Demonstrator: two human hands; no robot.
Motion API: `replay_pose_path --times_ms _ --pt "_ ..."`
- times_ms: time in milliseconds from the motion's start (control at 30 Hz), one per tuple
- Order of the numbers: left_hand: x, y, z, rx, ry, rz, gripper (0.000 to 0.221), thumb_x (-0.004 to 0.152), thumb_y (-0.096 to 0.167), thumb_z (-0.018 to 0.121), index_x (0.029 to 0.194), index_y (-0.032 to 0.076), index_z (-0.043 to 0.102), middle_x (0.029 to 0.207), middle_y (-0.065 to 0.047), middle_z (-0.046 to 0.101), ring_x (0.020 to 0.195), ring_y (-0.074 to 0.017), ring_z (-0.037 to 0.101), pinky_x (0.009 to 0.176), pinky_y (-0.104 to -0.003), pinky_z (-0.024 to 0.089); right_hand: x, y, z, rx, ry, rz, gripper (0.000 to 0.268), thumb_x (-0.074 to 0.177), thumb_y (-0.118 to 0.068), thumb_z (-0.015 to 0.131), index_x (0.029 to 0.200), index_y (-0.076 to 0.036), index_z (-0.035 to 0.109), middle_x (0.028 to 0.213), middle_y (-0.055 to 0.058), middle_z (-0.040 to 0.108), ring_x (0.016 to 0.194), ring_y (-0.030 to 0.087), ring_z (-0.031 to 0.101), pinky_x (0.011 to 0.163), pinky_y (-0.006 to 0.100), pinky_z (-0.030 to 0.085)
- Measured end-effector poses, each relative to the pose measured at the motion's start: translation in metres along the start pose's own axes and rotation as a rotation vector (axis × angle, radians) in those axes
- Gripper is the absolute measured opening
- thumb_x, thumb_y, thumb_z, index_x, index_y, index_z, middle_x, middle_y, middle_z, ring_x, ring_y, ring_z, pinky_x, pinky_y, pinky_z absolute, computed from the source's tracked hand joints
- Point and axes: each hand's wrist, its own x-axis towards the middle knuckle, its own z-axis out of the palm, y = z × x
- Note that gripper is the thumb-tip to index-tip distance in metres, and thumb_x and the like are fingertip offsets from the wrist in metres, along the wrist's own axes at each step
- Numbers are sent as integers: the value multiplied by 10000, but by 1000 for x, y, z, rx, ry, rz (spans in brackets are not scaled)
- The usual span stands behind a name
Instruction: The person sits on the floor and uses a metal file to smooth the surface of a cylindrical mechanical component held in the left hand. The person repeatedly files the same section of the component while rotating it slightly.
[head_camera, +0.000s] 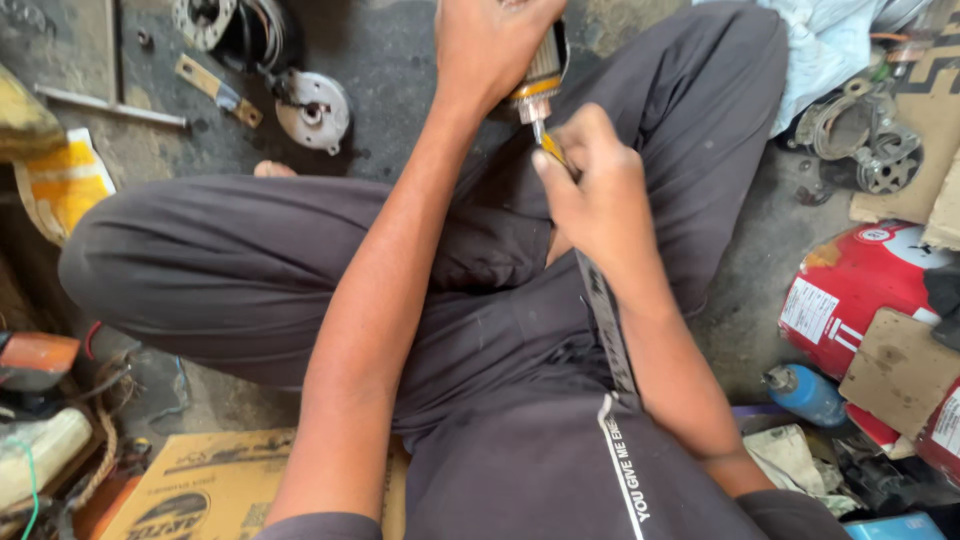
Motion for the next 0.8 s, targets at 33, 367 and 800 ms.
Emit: replay_pose_path --times_ms 33,367,800 --pt "0 2 -3 2 -11 -34 427 743 419 764 746 -2 692 656 -148 716 626 -300 742 644 -417 575 1 4 -8 107 17 74 211 980 9 720 1036 -6 517 754 105 628 592 221 590 538 349 465" --pt "-9 24 -14 -179 11 -22 845 789 224 777 1506 70 357 921 -56 725 816 -227 746 823 -390 614 26 67 -63 1204 130 267 151 956 -181 506 1039 -59 536 731 184 622 424 242 518 393 352 416" --pt "-4 48 -24 -162 -46 -164 878 755 229 795 1501 70 360 918 -61 727 801 -205 755 783 -355 604 28 69 -45 796 88 274 150 1024 -119 580 1072 -53 453 786 136 632 501 154 579 447 281 487"
